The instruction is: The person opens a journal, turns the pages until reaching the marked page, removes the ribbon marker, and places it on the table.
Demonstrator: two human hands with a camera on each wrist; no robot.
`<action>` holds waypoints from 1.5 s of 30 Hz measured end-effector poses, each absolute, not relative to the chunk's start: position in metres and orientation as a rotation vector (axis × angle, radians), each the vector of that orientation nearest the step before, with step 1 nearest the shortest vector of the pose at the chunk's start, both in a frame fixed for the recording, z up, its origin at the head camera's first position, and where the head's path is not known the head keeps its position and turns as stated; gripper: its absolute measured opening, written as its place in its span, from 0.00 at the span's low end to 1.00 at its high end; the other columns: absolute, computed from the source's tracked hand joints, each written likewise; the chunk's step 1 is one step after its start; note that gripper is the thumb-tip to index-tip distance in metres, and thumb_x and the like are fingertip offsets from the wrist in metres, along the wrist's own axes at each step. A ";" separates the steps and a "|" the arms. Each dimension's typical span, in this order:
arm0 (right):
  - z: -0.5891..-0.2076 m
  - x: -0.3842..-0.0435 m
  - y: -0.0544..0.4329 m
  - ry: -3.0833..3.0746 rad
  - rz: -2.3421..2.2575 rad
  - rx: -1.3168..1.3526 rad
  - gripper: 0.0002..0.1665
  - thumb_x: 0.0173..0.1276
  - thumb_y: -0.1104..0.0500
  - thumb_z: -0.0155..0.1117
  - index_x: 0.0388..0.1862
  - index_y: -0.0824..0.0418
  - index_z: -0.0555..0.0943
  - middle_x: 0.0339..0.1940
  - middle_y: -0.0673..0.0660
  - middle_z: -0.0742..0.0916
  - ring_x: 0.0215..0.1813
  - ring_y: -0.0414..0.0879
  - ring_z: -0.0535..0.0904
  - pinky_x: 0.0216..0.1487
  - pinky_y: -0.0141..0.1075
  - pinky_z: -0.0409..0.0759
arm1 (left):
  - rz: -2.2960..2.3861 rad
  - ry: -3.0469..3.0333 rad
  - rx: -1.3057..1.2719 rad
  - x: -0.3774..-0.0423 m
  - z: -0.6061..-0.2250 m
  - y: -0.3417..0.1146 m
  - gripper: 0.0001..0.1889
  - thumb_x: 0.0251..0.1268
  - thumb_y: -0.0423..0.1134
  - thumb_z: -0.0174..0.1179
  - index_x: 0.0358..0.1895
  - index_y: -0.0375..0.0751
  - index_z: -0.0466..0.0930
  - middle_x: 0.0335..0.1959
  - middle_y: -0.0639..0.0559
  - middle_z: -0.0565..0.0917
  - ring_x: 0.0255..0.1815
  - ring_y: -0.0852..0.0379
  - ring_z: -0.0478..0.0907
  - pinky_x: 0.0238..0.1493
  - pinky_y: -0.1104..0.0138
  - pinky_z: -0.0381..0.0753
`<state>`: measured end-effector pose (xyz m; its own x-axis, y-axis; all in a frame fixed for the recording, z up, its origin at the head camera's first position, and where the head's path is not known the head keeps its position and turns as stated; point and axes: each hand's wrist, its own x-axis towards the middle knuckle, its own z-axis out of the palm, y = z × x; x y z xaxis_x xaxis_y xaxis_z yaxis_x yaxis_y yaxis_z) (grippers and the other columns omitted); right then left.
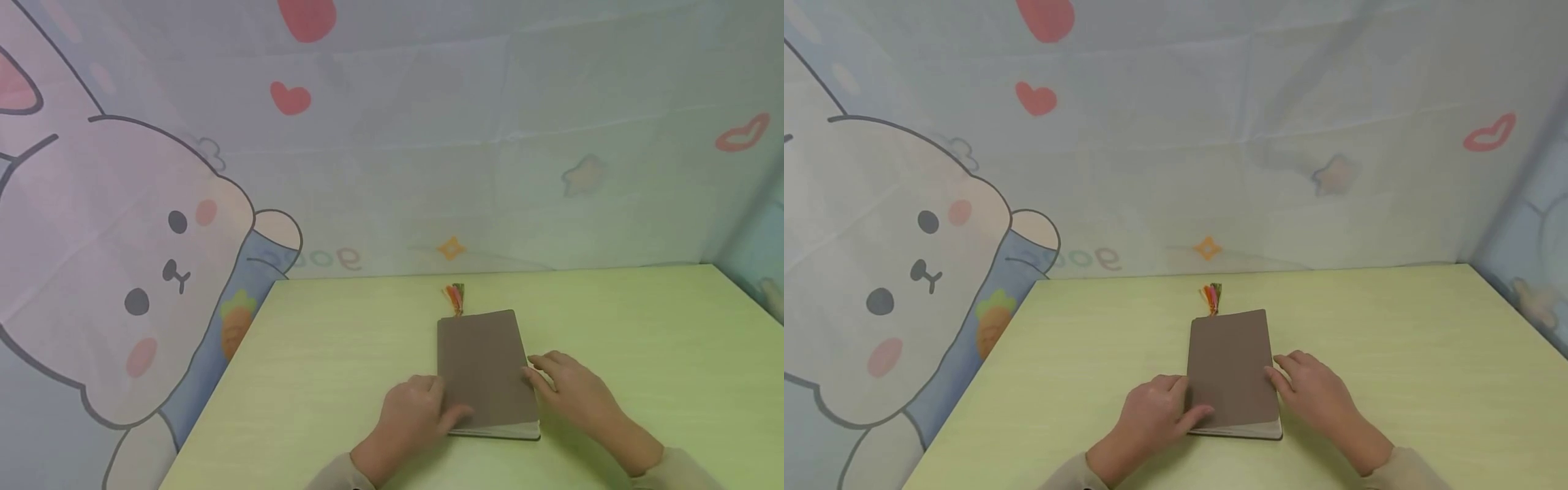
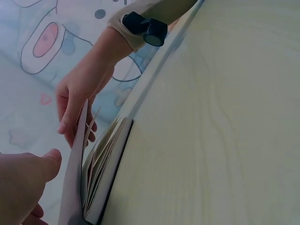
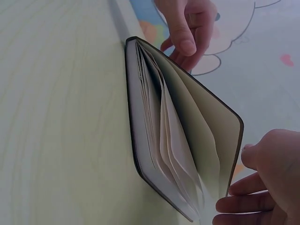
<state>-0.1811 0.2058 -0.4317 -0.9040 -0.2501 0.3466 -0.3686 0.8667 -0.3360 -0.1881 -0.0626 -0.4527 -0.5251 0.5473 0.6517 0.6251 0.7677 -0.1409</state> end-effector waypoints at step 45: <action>-0.437 -0.179 0.184 -2.508 0.467 0.726 0.23 0.63 0.53 0.63 0.50 0.68 0.79 0.49 0.62 0.82 0.51 0.58 0.77 0.49 0.51 0.74 | -0.094 -2.109 -0.821 -0.175 -0.426 -0.082 0.48 0.50 0.62 0.62 0.64 0.24 0.62 0.58 0.34 0.73 0.59 0.43 0.71 0.51 0.55 0.75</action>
